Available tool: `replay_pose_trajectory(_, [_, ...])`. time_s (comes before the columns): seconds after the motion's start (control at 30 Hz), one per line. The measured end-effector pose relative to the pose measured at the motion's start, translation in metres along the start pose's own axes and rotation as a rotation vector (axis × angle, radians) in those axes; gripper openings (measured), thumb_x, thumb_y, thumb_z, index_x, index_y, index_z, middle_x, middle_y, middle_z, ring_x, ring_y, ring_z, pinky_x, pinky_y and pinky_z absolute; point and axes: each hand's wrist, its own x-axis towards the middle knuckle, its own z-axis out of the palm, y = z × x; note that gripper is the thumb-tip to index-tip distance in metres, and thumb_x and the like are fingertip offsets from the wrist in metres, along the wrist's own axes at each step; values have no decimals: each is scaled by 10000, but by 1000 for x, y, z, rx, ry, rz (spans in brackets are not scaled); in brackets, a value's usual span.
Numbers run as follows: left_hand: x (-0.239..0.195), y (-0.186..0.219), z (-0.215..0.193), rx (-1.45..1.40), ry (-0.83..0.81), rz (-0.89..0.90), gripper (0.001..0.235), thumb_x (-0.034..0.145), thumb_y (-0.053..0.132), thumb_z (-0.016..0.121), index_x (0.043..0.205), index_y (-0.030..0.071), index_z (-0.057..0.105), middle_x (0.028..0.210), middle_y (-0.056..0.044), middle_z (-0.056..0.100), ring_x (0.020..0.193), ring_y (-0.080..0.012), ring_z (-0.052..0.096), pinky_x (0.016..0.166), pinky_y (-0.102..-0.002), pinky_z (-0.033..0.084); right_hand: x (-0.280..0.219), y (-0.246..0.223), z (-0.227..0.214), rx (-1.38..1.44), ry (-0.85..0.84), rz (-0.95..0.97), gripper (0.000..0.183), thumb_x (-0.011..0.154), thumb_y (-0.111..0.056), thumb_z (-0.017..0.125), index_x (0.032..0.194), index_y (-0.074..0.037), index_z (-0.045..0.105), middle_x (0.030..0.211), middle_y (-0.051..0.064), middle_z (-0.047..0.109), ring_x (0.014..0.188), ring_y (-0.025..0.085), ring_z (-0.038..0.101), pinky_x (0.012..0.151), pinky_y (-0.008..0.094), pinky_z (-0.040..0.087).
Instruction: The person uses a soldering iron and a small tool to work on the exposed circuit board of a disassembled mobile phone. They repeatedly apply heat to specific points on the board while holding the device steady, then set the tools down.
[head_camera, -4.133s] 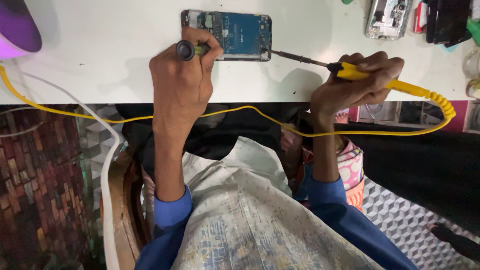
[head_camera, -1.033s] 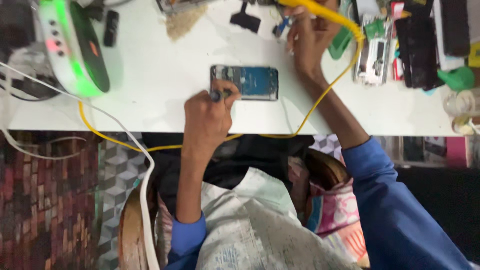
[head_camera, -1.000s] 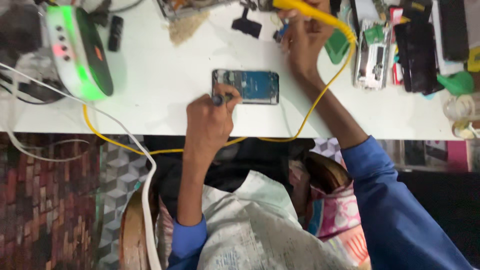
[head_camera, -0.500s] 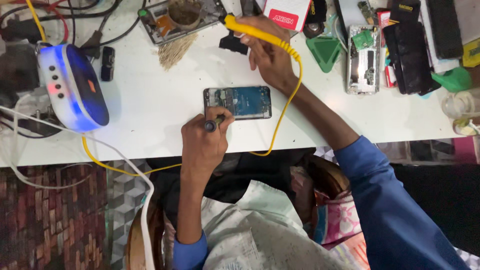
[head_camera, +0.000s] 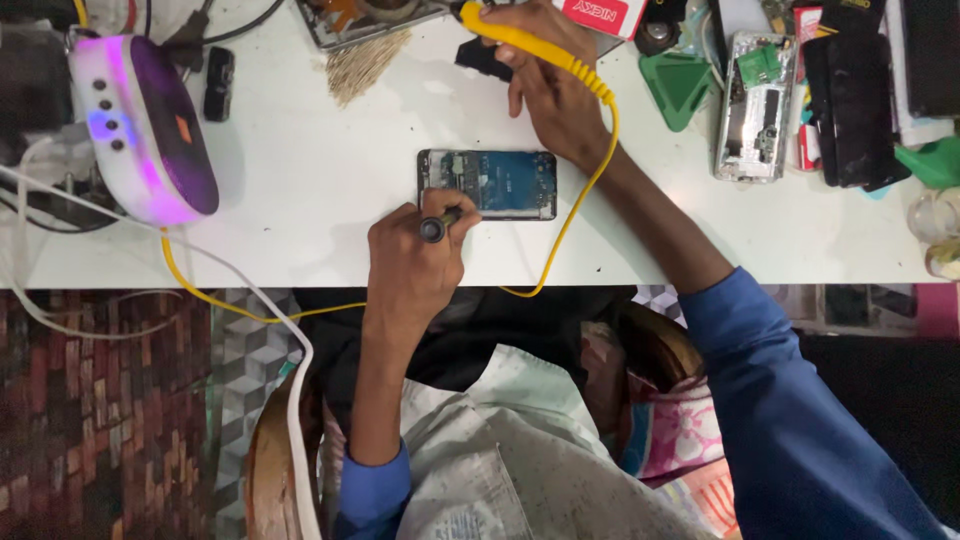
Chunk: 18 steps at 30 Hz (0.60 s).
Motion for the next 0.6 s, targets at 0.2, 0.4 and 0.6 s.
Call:
replay_pose_trajectory(0.2, [3,1,-1,4,22,-20,164,974,72,721,940,12,573,892,-43,714,607,-290,618,616,-411,496,0,8,2,53,11,10,209,1183,-64,519,1362,-3,607,1225,138,654,707,139,634,553,237,544])
replay_pose_trajectory(0.4, [3,1,1,6,16,-34,166,972,79,720,922,13,577,880,-46,718,585,-288,608,598,-410,492,-9,18,4,100,140,61,160,1178,-135,546,1212,18,576,1205,132,682,640,138,636,520,247,487])
replay_pose_trajectory(0.6, [3,1,-1,6,6,-51,171,985,86,718,917,6,582,882,-37,725,557,-276,593,569,-398,483,-21,36,7,268,212,1,200,1239,-219,476,1319,-35,467,1224,171,627,602,186,603,512,271,493])
